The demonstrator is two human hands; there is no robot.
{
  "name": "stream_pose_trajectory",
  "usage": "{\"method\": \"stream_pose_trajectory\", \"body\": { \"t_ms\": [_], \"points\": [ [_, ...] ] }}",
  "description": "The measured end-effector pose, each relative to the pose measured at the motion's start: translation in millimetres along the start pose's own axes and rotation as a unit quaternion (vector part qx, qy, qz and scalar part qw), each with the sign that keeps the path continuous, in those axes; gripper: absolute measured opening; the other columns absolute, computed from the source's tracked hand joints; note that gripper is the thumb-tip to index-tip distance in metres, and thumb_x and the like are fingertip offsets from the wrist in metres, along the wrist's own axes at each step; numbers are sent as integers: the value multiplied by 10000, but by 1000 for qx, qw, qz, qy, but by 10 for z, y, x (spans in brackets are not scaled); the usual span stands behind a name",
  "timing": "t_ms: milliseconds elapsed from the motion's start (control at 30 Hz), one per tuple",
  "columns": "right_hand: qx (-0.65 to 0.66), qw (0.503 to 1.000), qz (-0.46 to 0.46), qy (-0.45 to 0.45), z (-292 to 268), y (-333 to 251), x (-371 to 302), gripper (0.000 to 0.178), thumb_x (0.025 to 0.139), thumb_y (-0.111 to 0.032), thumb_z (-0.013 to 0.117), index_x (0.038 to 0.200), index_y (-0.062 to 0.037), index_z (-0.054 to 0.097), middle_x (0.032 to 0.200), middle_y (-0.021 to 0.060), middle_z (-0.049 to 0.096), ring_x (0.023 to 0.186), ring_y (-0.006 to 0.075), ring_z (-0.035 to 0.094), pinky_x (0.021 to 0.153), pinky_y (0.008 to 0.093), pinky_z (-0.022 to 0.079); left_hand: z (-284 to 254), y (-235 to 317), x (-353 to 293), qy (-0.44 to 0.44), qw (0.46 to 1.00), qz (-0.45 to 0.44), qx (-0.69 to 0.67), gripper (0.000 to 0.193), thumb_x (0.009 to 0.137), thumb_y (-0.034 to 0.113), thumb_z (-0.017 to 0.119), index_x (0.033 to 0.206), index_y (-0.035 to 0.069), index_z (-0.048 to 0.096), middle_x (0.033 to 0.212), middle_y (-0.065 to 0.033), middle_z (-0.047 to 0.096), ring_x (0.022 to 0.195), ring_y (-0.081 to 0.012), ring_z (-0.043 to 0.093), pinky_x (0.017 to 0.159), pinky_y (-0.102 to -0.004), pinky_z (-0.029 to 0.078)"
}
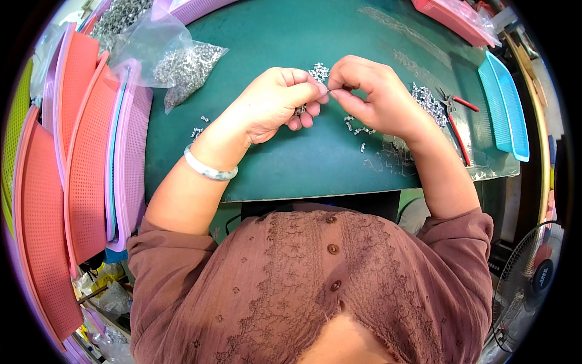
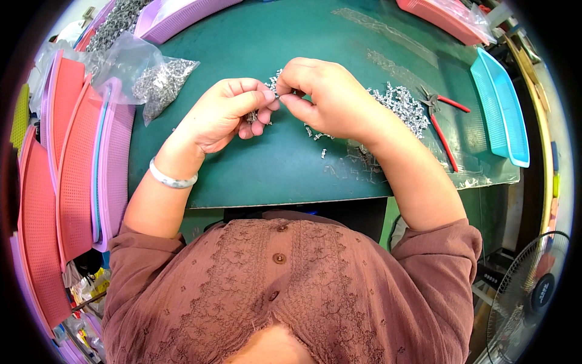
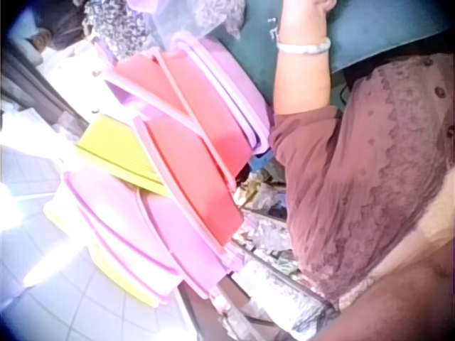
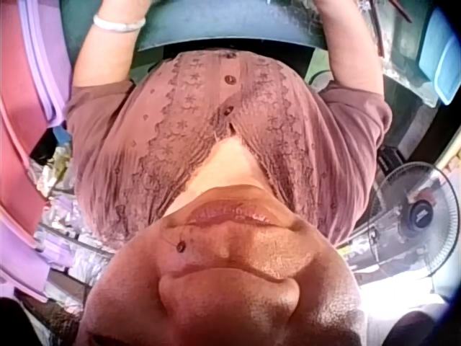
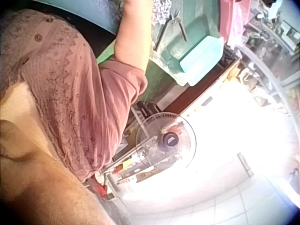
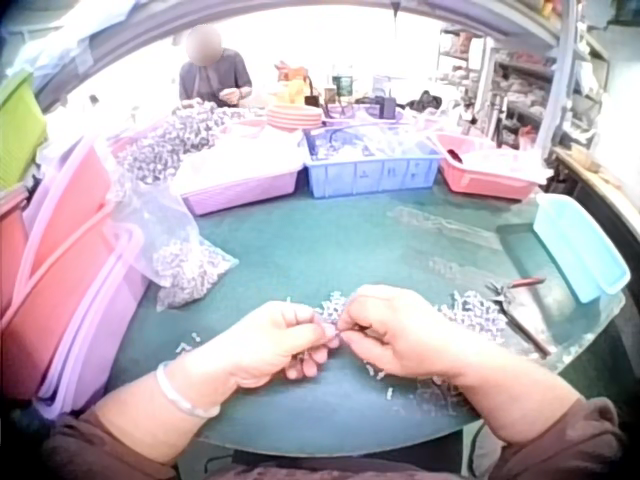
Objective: The person sits at a green workbench and uses both hands to pick up small silver metal parts from a pile. They connect the parts together to form a chain-like structure, occasionally placing the assembled piece back on the table to continue adding more components.
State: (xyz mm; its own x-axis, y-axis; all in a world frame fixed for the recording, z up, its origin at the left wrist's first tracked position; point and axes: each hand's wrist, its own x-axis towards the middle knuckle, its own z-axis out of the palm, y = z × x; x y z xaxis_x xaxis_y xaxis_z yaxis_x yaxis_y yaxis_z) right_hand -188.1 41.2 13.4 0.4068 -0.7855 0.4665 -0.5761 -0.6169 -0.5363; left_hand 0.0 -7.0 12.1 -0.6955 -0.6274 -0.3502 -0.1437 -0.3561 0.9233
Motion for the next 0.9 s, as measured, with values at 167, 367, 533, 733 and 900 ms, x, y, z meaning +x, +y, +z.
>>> {"method": "stream_pose_trajectory", "body": {
  "t_ms": [167, 367, 533, 733, 900],
  "points": [
    [75, 995, 61, 20, 27, -12, -10, 103, 736, -34, 621, 824, -8, 574, 725, 85, 582, 639, 172, 568, 583, 272, 461, -15, -20, 16, 8, 1000, 22, -13, 133, 861, 153, 548, 834, 30, 590, 664, -12, 556, 520, -71, 511, 427, -169, 390],
    [112, 987, 113, -13, -16, 13, -32, 103, 773, -55, 611, 847, 12, 585, 743, 59, 581, 657, 118, 543, 604, 244, 449, -13, -33, 27, 14, 999, 46, -6, 117, 845, 146, 572, 844, 30, 591, 666, -11, 567, 529, -61, 513, 446, -166, 402],
    [101, 990, 97, -22, -13, 26, -28, 85, 777, -43, 600, 836, 15, 583, 757, 58, 574, 664, 120, 538, 614, 241, 444, 4, -18, 16, 25, 998, 56, 10, 106, 825, 114, 589, 873, 20, 588, 683, -11, 568, 540, -57, 516, 453, -167, 406],
    [95, 992, 84, -6, -8, 30, -29, 72, 762, -27, 601, 822, 8, 582, 747, 62, 574, 646, 122, 541, 594, 241, 445, -3, -31, 27, 11, 998, 69, 1, 97, 801, 59, 593, 887, 14, 580, 707, -13, 561, 560, -54, 521, 458, -166, 410],
    [90, 993, 76, 8, 7, 32, -23, 89, 745, -29, 623, 825, -7, 592, 731, 69, 584, 626, 135, 556, 574, 253, 454, -13, -28, 27, 2, 998, 65, -6, 101, 796, 54, 604, 887, 18, 577, 708, -8, 558, 563, -53, 521, 464, -162, 412]
  ]
}}
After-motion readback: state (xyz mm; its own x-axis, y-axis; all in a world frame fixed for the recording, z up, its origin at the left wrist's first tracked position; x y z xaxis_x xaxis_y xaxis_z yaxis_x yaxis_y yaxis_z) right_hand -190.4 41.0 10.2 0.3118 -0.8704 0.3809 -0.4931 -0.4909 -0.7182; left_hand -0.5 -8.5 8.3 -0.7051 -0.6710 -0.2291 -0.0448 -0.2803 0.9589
